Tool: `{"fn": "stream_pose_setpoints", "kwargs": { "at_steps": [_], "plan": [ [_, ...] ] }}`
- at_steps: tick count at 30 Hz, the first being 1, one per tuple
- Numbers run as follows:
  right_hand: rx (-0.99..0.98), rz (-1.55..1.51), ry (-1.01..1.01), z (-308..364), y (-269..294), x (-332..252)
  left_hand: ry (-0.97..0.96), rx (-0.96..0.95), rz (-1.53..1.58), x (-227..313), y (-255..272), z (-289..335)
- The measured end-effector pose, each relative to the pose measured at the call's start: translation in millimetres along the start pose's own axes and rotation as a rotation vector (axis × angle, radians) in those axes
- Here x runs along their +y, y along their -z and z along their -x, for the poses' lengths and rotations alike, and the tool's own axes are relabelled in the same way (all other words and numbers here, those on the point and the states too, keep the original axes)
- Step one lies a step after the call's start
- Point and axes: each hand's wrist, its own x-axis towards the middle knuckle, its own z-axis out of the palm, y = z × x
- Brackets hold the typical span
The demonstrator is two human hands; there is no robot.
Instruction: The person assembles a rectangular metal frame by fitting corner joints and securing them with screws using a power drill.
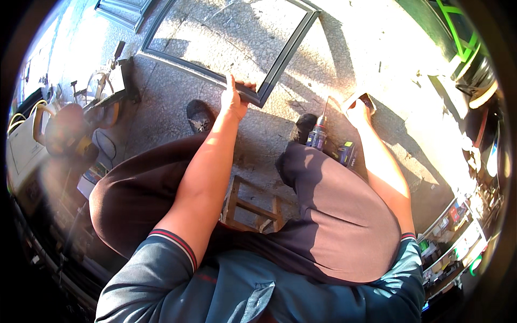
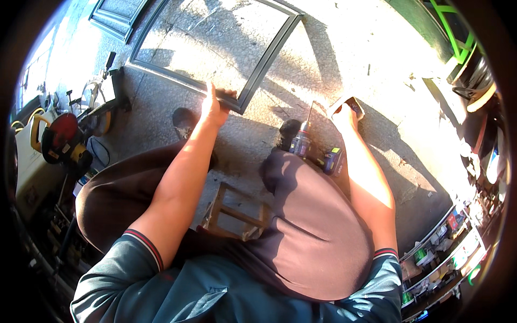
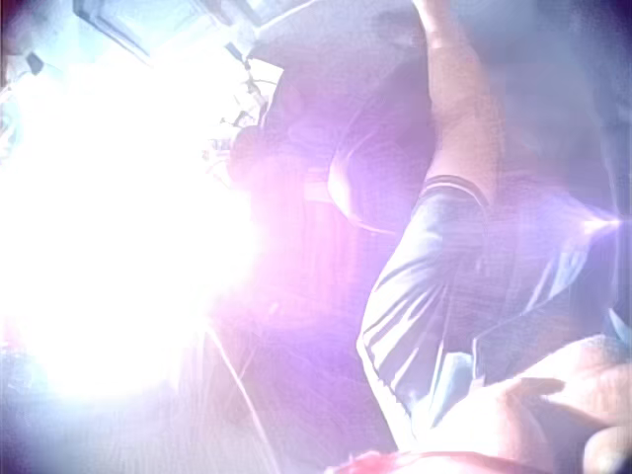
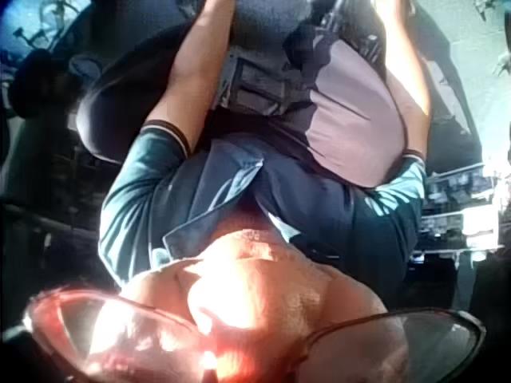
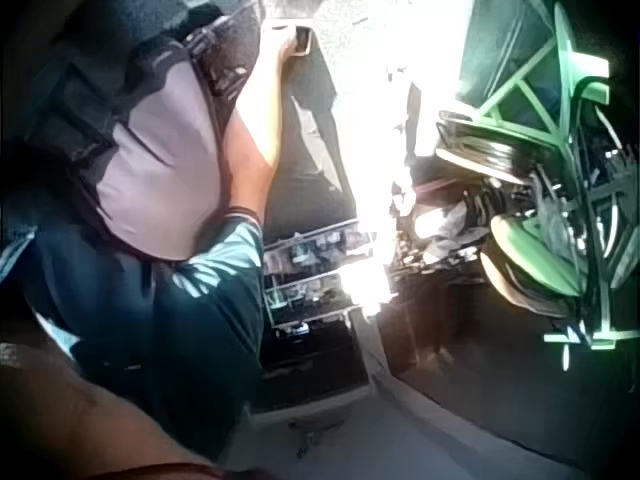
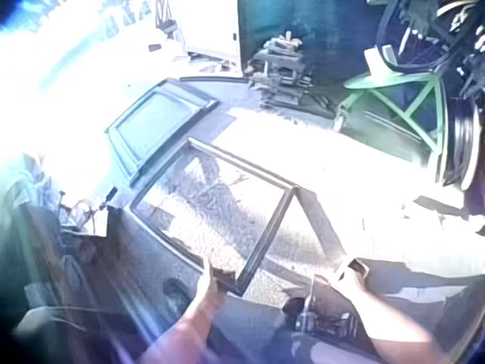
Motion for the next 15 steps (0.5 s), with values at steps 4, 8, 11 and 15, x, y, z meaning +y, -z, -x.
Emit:
{"fn": "stream_pose_setpoints", "kwargs": {
  "at_steps": [4,8,11,15],
  "plan": [
    [-0.013,-0.082,0.098,-1,-19,-18,0.043,0.161,-0.234,14,25,-8],
    [0.021,-0.145,0.133,-2,-27,-13,0.070,0.248,-0.470,8,21,7],
    [0.068,-0.114,0.101,-13,-32,-3,0.117,0.180,-0.653,2,27,0],
    [0.088,-0.060,0.068,-16,-31,5,0.107,0.105,-0.892,-5,12,21]
  ]
}}
